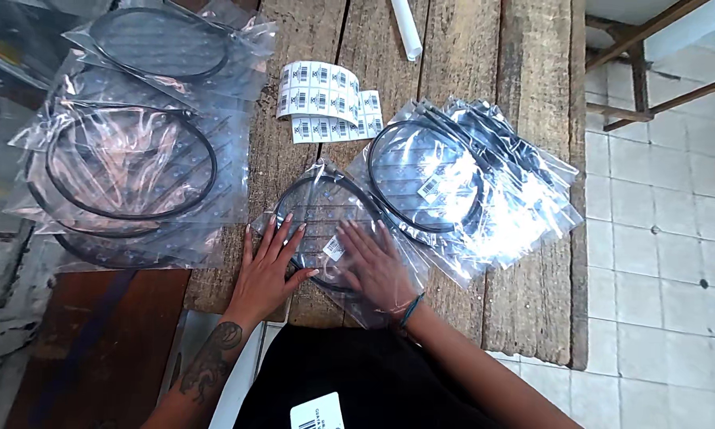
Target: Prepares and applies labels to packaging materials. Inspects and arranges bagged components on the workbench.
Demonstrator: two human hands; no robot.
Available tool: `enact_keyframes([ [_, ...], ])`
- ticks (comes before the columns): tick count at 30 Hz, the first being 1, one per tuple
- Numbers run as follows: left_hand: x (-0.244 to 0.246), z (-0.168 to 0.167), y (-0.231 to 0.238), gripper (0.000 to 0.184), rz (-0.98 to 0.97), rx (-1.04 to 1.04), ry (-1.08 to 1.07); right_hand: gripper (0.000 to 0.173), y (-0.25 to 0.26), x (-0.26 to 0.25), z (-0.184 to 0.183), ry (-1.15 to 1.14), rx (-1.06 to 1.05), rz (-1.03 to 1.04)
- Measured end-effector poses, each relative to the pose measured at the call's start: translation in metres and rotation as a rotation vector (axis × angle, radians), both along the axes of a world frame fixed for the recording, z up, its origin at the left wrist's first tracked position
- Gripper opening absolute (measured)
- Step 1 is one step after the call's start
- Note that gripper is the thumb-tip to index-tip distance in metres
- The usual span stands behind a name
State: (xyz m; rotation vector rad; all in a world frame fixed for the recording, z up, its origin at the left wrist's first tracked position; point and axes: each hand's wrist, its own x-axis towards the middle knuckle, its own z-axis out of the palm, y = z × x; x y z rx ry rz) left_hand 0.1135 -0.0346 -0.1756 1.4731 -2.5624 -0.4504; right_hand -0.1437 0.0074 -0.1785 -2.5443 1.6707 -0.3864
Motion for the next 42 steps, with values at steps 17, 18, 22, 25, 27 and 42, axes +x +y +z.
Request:
enact_keyframes([
  [17,-0.004,-0.004,-0.006,0.098,0.009,-0.028,0.045,0.036,0.041,0.002,0.091,-1.063,0.377,-0.581],
  [18,-0.015,-0.006,-0.011,0.097,0.019,-0.036,0.062,0.033,0.045,-0.003,0.097,-1.069,0.321,-0.561],
  [22,-0.090,0.018,-0.054,0.088,-0.022,-0.019,0.142,0.040,0.068,-0.059,0.113,-0.938,0.064,-0.783],
  [25,-0.072,0.060,-0.089,0.091,0.181,-0.107,0.054,0.049,0.093,-0.103,0.110,-0.913,-0.065,-1.001],
  [27,-0.018,0.070,-0.104,0.100,0.417,-0.123,0.043,0.040,0.104,-0.100,0.107,-0.920,-0.039,-0.981],
  [42,-0.026,0.000,0.022,0.073,0.124,-0.027,-0.014,0.055,0.005,0.021,0.202,-1.063,0.933,0.545],
])
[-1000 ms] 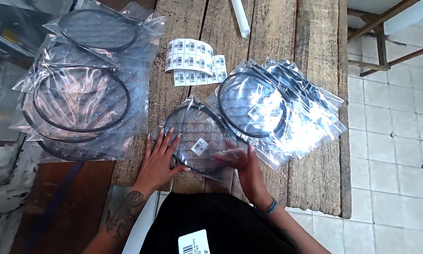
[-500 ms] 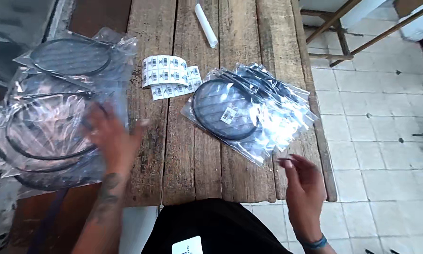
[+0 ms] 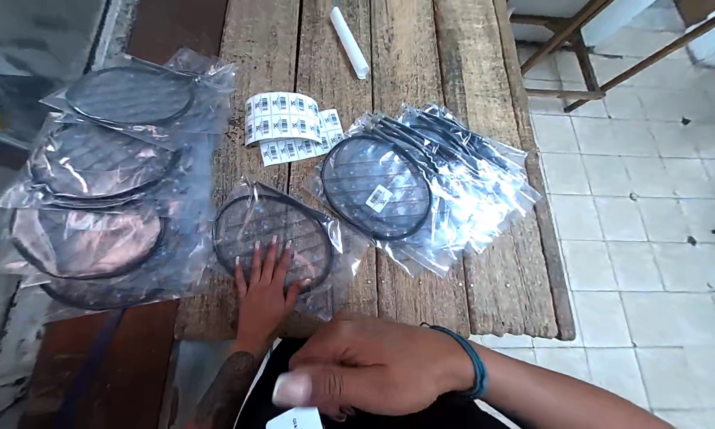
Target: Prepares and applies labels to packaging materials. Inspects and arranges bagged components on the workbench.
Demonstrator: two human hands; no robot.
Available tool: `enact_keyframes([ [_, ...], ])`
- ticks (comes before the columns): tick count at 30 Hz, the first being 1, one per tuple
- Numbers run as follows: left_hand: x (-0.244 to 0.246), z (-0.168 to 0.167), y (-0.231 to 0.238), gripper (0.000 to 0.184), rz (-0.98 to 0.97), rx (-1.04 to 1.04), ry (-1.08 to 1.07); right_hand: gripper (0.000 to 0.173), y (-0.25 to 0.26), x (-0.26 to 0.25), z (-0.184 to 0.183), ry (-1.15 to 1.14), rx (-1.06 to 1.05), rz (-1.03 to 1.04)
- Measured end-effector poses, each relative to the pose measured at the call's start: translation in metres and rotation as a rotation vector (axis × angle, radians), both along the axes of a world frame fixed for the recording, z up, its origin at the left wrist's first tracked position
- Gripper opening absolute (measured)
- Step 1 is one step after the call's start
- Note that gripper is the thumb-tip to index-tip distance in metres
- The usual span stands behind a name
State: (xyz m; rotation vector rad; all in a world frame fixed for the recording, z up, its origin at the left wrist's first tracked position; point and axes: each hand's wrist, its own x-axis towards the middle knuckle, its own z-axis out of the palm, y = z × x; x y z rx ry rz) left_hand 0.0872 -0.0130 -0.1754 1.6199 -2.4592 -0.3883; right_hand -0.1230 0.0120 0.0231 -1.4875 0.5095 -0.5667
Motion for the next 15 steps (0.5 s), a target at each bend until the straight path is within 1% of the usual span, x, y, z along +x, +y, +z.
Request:
enact_keyframes([
  [1,0.000,0.001,0.000,0.071,-0.018,0.010,0.035,0.044,0.003,0.001,0.001,0.009,-0.040,-0.012],
  [2,-0.002,0.003,0.001,0.068,-0.038,0.007,0.112,0.033,0.004,0.000,0.003,0.022,-0.073,-0.006],
  [3,-0.008,0.006,0.003,0.062,-0.065,-0.026,0.217,0.026,0.004,0.000,0.005,0.033,-0.102,-0.007],
  [4,-0.018,0.014,0.007,0.055,-0.105,-0.052,0.303,0.023,0.003,-0.001,0.007,0.034,-0.124,-0.033],
  [5,-0.027,0.025,0.013,0.049,-0.148,0.007,0.342,0.022,0.002,-0.003,0.009,0.023,-0.140,-0.094],
  [6,-0.034,0.038,0.018,0.043,-0.169,0.138,0.339,0.021,0.000,-0.007,0.010,0.010,-0.157,-0.188],
  [8,-0.041,0.059,0.022,0.027,-0.121,0.331,0.305,0.015,-0.007,-0.027,0.013,0.054,-0.211,-0.472],
  [9,-0.042,0.044,0.024,0.018,-0.065,0.223,0.367,0.011,-0.012,-0.042,0.011,0.119,-0.239,-0.646],
  [10,-0.043,0.030,0.025,0.015,0.021,0.136,0.480,0.009,-0.014,-0.057,0.002,0.214,-0.276,-0.807],
  [11,-0.044,0.027,0.025,0.014,0.127,0.109,0.593,0.010,-0.013,-0.070,-0.012,0.363,-0.295,-0.911],
  [12,-0.044,0.031,0.024,0.013,0.235,0.154,0.693,0.014,-0.007,-0.078,-0.033,0.530,-0.266,-0.931],
  [13,-0.042,0.038,0.022,0.011,0.328,0.235,0.775,0.017,0.002,-0.079,-0.057,0.636,-0.190,-0.897],
  [15,-0.038,0.049,0.022,0.009,0.448,0.438,0.894,0.019,0.020,-0.060,-0.107,0.717,-0.003,-0.807],
])
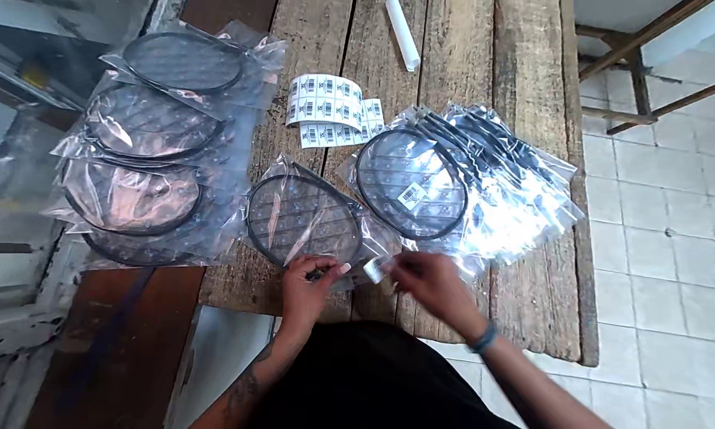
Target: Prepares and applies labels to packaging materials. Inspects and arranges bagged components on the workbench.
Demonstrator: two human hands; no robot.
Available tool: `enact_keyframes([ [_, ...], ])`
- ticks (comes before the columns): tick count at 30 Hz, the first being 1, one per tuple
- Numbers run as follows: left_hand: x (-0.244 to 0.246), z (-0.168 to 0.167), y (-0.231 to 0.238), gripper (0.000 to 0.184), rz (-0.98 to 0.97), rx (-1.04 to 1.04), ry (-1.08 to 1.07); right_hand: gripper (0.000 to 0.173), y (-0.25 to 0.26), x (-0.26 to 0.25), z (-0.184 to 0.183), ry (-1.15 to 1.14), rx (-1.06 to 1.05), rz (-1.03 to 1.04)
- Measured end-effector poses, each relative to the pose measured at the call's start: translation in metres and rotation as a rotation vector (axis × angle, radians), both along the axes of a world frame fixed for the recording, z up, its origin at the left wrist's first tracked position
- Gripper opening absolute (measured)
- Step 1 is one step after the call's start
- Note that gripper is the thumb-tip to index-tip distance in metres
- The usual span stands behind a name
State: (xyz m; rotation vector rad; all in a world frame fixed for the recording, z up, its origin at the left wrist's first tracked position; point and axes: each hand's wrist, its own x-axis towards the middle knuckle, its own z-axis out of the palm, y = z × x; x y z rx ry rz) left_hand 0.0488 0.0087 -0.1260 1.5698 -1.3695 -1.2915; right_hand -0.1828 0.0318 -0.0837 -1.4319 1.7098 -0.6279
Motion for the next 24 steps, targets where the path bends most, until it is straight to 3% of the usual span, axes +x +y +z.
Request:
enact_keyframes([
  [4,0.002,0.009,0.004,0.005,-0.061,0.257,0.257,0.021,-0.005,0.045,-0.053,-0.010,0.016,-0.106],
  [6,0.002,0.008,0.009,0.006,-0.129,0.256,0.309,0.020,-0.012,0.060,-0.055,0.055,0.024,0.077],
  [9,-0.001,0.003,0.016,0.009,-0.170,0.208,0.331,0.041,-0.026,0.079,-0.039,0.251,0.189,0.345],
  [14,-0.002,0.000,0.012,0.013,-0.207,0.190,0.310,0.044,-0.037,0.090,-0.046,0.331,0.205,0.081],
  [20,0.000,0.002,0.009,0.012,-0.267,0.201,0.321,0.042,-0.036,0.093,-0.051,0.312,0.153,0.045],
  [22,0.019,0.009,-0.005,0.013,-0.450,0.107,0.243,0.043,-0.037,0.093,-0.047,0.305,0.141,0.074],
  [24,0.050,0.013,-0.029,0.022,-0.519,-0.162,-0.072,0.044,-0.040,0.093,-0.042,0.330,0.167,0.104],
])
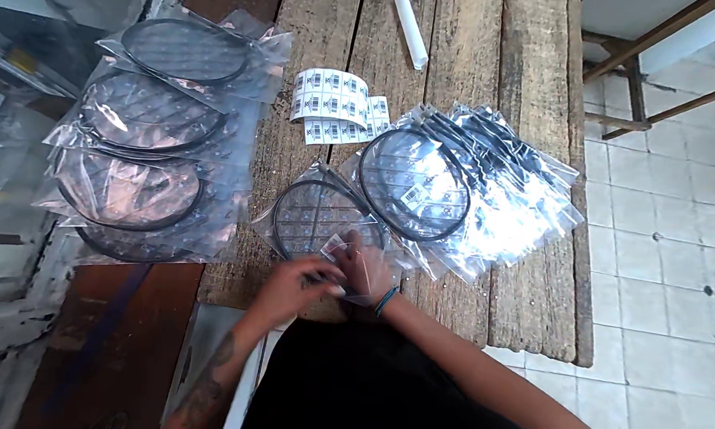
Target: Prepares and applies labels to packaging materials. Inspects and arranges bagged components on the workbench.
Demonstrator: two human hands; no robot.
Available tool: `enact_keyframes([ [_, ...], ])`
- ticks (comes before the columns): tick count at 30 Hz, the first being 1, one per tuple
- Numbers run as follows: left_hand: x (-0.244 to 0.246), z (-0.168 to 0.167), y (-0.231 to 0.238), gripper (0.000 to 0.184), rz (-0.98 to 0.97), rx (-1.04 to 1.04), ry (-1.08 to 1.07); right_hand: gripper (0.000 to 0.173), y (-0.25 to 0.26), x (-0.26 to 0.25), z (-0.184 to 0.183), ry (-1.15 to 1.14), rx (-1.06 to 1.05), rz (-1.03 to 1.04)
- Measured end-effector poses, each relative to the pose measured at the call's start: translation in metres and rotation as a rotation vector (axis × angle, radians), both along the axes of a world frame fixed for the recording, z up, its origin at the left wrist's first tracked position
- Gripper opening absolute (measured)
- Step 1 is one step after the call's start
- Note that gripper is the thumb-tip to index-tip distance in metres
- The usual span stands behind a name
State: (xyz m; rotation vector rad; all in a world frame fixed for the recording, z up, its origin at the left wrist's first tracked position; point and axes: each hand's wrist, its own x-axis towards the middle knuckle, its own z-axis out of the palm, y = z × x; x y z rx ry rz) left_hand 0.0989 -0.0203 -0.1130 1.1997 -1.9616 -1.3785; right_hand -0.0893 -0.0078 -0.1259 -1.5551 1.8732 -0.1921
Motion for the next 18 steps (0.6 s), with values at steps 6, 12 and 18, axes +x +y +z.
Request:
enact_keyframes([
  [6,0.049,-0.050,-0.036,0.093,-0.104,-0.487,-0.639,0.077,-0.002,0.001,0.014,0.113,0.096,-0.001],
  [12,0.048,-0.060,-0.029,0.090,-0.083,-0.501,-0.680,0.037,0.047,-0.058,-0.041,0.030,-0.733,0.587],
  [18,0.049,-0.057,-0.033,0.096,-0.111,-0.477,-0.687,0.070,0.007,-0.037,-0.051,0.134,-0.625,0.557],
])
